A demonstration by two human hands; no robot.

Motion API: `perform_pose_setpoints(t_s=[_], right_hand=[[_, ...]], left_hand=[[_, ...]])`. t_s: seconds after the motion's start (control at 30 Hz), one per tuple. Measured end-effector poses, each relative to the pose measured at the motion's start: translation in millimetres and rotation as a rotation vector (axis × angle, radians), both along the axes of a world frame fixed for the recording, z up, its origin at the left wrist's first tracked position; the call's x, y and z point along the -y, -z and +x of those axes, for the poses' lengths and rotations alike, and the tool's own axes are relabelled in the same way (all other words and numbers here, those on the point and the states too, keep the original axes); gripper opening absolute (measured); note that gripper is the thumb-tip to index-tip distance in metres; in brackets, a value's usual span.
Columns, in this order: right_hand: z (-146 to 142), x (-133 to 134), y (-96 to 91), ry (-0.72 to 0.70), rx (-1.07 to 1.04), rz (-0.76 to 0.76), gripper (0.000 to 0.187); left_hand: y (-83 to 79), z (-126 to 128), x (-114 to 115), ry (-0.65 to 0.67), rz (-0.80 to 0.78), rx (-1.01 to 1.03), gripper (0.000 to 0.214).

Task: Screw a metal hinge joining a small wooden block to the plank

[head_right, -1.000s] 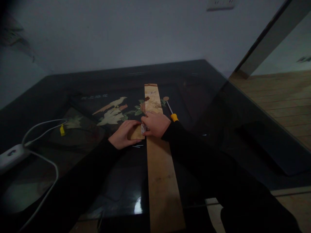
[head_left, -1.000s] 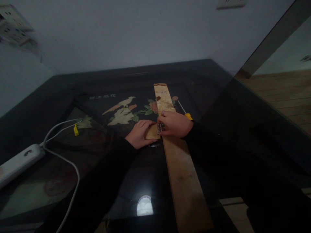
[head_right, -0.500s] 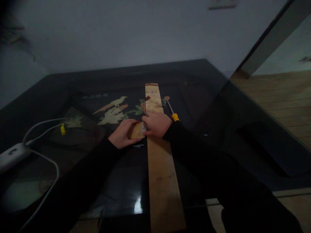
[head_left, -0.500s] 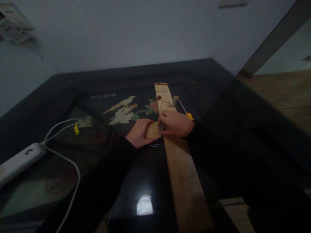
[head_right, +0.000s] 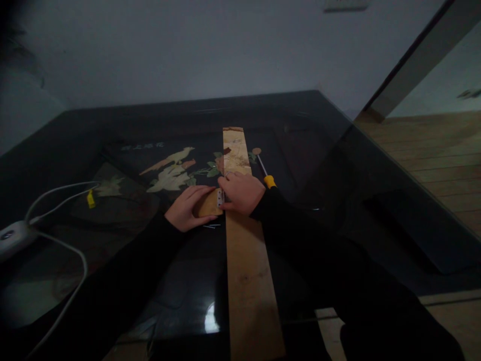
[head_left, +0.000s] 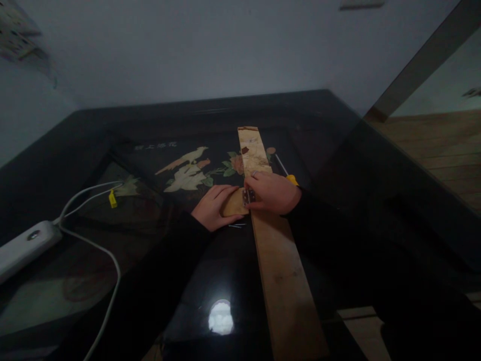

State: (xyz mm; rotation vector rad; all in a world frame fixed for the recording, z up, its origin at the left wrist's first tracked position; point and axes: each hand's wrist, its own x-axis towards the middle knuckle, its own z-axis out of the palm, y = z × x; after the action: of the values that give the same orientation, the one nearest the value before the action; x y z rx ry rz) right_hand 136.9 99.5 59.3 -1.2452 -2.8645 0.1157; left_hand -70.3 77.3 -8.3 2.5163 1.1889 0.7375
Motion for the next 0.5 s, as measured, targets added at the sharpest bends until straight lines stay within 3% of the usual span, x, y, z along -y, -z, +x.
perform_pose_setpoints(t_s=[0.3,0.5], right_hand=[[2.4,-3.0,0.4,0.001,-0.028,-0.056,0.042],[2.0,9.0,-20.7,0.028,-0.050,0.017,0.034]], left_hand=[[-2.4,0.1,0.6,0.004,0.014,-0.033,0.064],[-2.0,-0.6,0.5,0.003,0.022,-0.067,0.064]])
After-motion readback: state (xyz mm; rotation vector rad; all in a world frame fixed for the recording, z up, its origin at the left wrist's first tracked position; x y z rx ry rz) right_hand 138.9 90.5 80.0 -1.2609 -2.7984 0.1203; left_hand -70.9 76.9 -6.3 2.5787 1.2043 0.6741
